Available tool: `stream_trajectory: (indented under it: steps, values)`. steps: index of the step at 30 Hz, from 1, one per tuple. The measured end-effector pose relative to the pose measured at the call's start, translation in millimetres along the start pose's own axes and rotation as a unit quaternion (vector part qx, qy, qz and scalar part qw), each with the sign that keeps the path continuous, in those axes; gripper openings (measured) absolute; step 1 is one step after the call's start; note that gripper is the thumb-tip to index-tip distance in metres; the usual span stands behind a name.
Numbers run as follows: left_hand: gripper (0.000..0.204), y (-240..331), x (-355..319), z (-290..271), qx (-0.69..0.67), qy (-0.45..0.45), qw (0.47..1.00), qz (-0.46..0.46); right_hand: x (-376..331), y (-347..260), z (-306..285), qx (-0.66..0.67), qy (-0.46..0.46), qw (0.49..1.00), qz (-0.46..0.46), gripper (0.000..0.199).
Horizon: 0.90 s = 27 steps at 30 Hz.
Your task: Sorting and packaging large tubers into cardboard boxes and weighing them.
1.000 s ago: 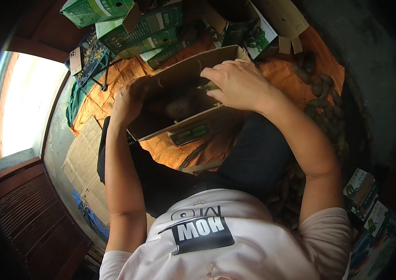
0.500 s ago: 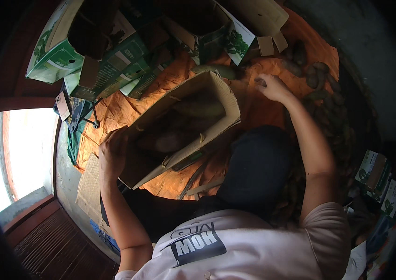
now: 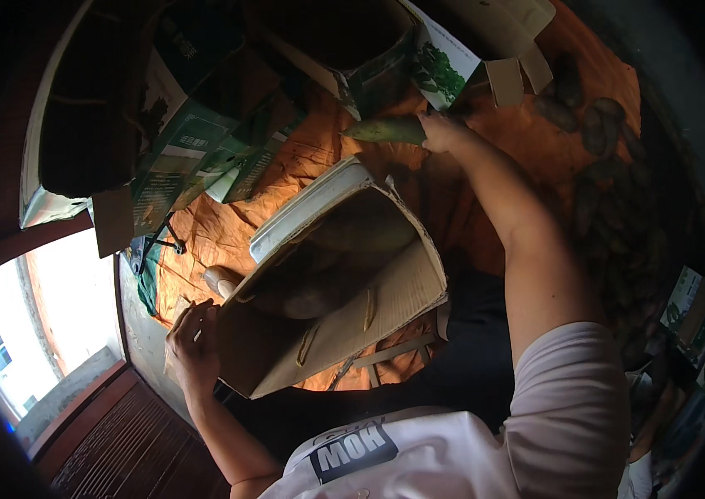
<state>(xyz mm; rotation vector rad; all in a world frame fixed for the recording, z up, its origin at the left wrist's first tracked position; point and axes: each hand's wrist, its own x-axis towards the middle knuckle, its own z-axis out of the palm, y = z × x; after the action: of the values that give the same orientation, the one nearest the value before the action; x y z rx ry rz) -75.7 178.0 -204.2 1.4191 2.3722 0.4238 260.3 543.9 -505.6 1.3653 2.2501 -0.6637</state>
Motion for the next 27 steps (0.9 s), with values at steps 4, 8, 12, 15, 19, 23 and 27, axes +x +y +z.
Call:
stream_trajectory:
  steps: [4, 8, 12, 15, 19, 23, 27]
  values:
    - [0.009, 1, 4, 1, 0.019, -0.017, 0.999, -0.046, 30, -2, 35, 0.014, 0.021, 1.000, 0.014, 0.078]
    - [0.010, -4, 4, 2, 0.007, -0.027, 0.999, -0.025, 26, -9, 59, -0.028, 0.095, 0.995, 0.023, 0.085]
    - [0.011, -7, -4, -5, -0.004, -0.016, 1.000, 0.027, 3, -34, 37, -0.054, 0.060, 0.997, 0.016, 0.092]
    - [0.021, -11, -13, -7, -0.025, 0.007, 0.997, 0.069, -19, -31, 16, -0.039, 0.026, 0.998, -0.031, 0.088]
    - [0.032, -18, -26, -11, -0.045, 0.030, 0.994, 0.093, -69, 3, -17, -0.067, -0.022, 0.997, -0.010, 0.081]
    - [0.030, -31, -49, -18, -0.049, 0.067, 0.991, 0.106, -179, -29, -49, -0.131, -0.089, 0.986, 0.043, 0.068]
    - [0.031, -41, -59, -18, -0.086, 0.055, 0.990, 0.094, -269, 23, -40, -0.112, -0.101, 0.982, 0.111, 0.065]
